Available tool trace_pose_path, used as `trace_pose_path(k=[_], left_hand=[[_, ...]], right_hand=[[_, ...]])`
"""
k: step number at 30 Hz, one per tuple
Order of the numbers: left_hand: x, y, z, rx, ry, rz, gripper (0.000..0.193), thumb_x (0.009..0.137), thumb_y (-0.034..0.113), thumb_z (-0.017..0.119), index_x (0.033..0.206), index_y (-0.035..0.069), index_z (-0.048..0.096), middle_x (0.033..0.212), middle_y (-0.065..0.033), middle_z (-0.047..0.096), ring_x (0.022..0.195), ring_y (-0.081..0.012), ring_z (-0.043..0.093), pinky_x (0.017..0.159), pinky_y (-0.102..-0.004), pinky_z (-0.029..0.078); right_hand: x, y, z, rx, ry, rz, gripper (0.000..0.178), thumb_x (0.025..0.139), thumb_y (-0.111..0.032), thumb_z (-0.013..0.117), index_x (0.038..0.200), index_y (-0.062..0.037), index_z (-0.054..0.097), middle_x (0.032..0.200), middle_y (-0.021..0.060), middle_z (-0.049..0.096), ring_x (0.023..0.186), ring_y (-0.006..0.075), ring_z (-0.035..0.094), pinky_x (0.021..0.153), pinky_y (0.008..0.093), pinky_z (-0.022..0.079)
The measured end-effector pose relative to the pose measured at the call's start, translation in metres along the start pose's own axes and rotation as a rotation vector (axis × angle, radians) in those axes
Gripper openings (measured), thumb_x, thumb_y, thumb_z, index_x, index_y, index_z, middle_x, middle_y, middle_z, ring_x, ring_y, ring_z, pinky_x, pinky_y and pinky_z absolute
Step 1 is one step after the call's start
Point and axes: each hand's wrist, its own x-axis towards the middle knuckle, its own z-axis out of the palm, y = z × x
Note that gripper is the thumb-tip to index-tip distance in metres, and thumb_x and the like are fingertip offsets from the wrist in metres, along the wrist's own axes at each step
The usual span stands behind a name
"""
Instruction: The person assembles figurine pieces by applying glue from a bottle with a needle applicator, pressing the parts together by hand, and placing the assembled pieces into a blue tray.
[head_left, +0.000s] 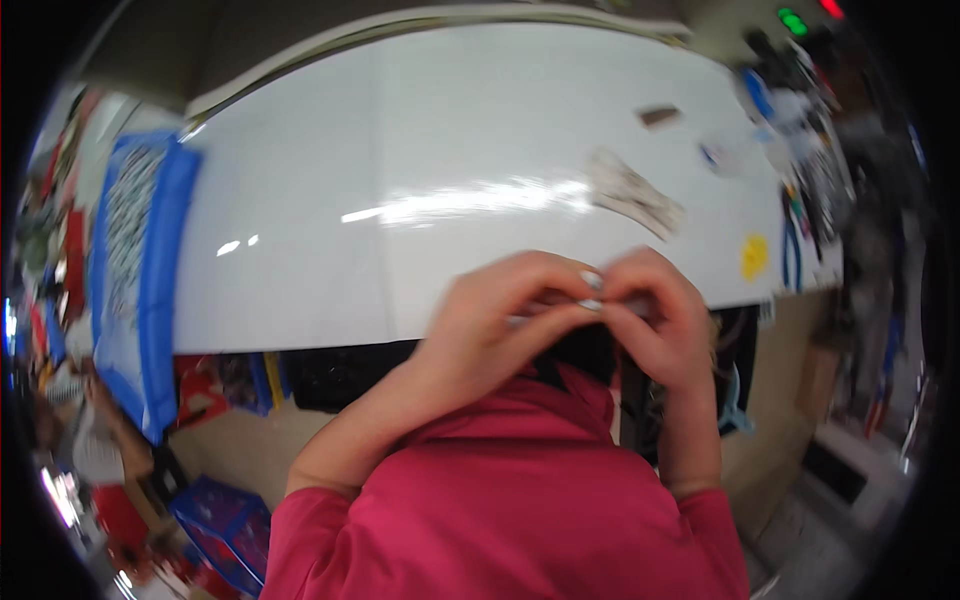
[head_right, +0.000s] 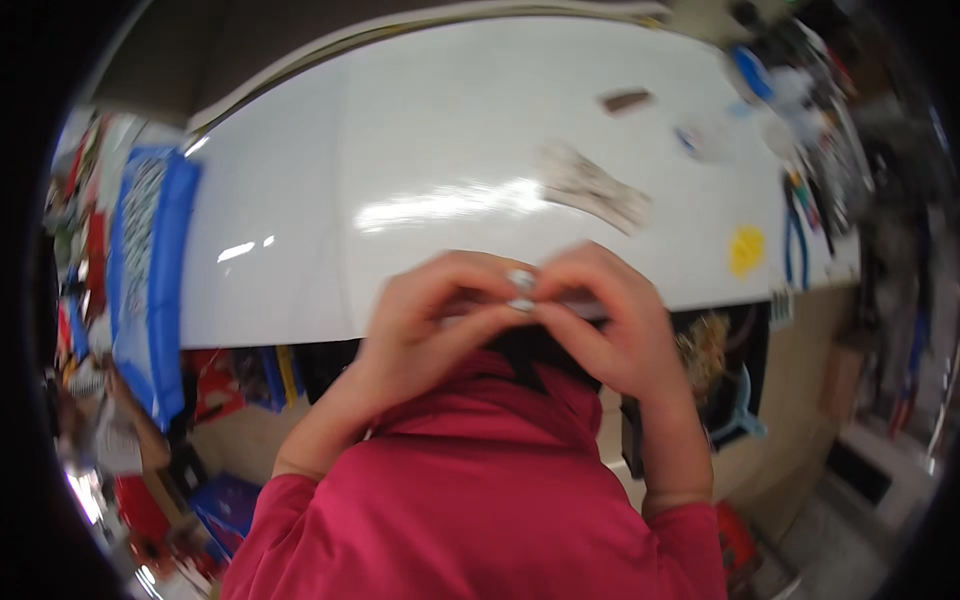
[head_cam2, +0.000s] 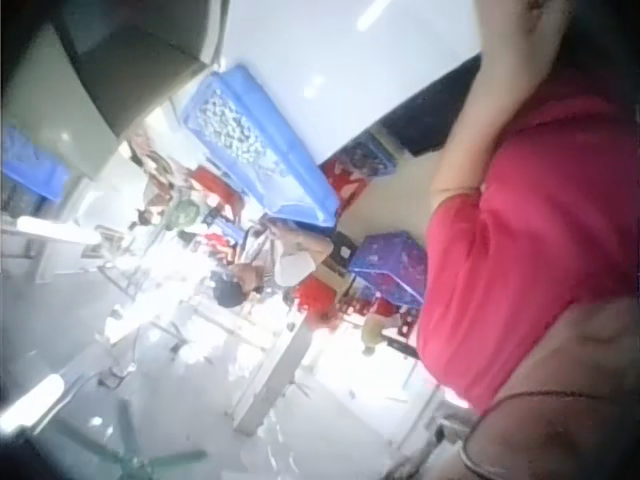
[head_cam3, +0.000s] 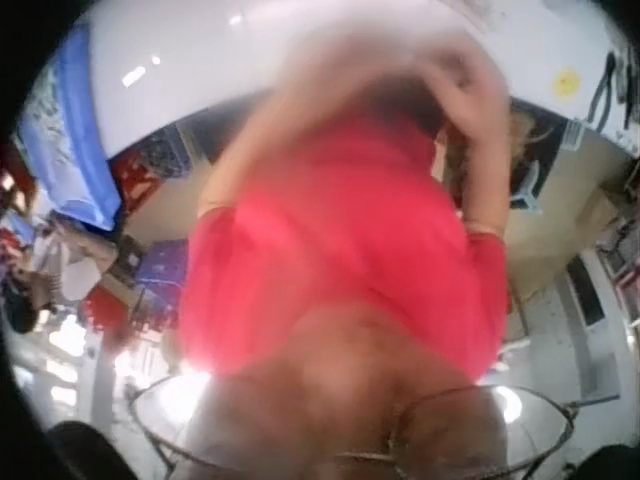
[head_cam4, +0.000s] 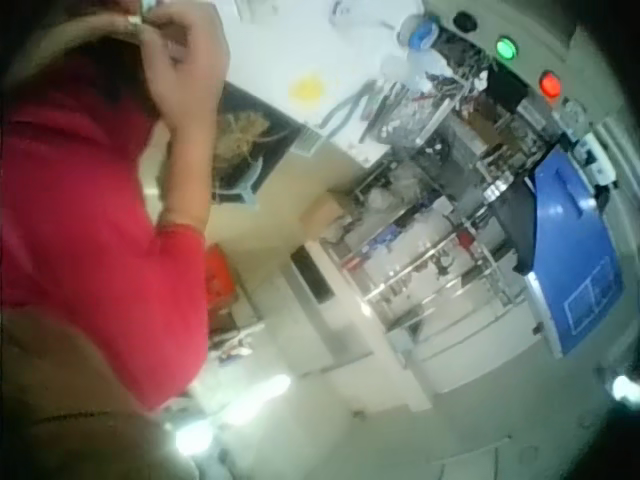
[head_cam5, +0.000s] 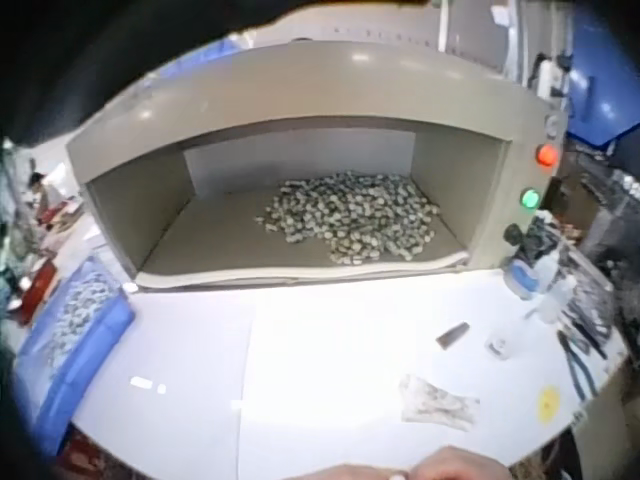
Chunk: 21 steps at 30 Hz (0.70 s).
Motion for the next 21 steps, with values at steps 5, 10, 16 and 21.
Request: trace_pose_path(k=[5, 10, 16, 21], left_hand=[[-0.013, 0.011, -0.005, 0.034, -0.055, 0.053, 0.017, 0.086, 0.011, 0.064, 0.1, 0.003, 0.06, 0.096, -0.0098, 0.063, 0.088, -0.0174, 0.064, 0.075, -0.0279, 0.053], [-0.02, 0.011, 0.01, -0.094, 0.048, 0.156, 0.016, 0.08, 0.008, 0.064, 0.091, 0.0, 0.056, 0.084, -0.0129, 0.061, 0.075, -0.0217, 0.065, 0.065, -0.0311, 0.051], [-0.018, 0.02, 0.012, -0.125, 0.024, 0.163, 0.012, 0.084, 0.007, 0.061, 0.09, -0.001, 0.053, 0.084, -0.0122, 0.061, 0.077, -0.0199, 0.068, 0.063, -0.0279, 0.052], [0.012, 0.017, 0.015, -0.088, 0.017, 0.18, 0.013, 0.083, 0.007, 0.062, 0.09, 0.0, 0.054, 0.084, -0.0123, 0.062, 0.077, -0.0208, 0.068, 0.064, -0.0297, 0.052]], right_hand=[[-0.021, -0.008, 0.013, 0.038, 0.128, 0.123, 0.015, 0.076, 0.005, 0.059, 0.088, -0.0009, 0.053, 0.089, 0.0092, 0.054, 0.084, 0.0185, 0.052, 0.076, 0.0269, 0.042], [-0.037, -0.012, 0.011, 0.073, 0.168, 0.148, 0.015, 0.079, 0.005, 0.054, 0.092, -0.0008, 0.049, 0.094, 0.0078, 0.047, 0.089, 0.0167, 0.049, 0.082, 0.027, 0.04], [-0.034, 0.0, -0.005, 0.024, 0.09, 0.125, 0.015, 0.089, -0.004, 0.057, 0.101, -0.0007, 0.048, 0.102, 0.0052, 0.048, 0.096, 0.0139, 0.049, 0.09, 0.0259, 0.038], [-0.019, 0.012, -0.025, 0.047, 0.129, 0.134, 0.013, 0.09, -0.002, 0.054, 0.101, -0.0001, 0.048, 0.103, 0.0055, 0.048, 0.096, 0.0141, 0.049, 0.09, 0.0258, 0.039]])
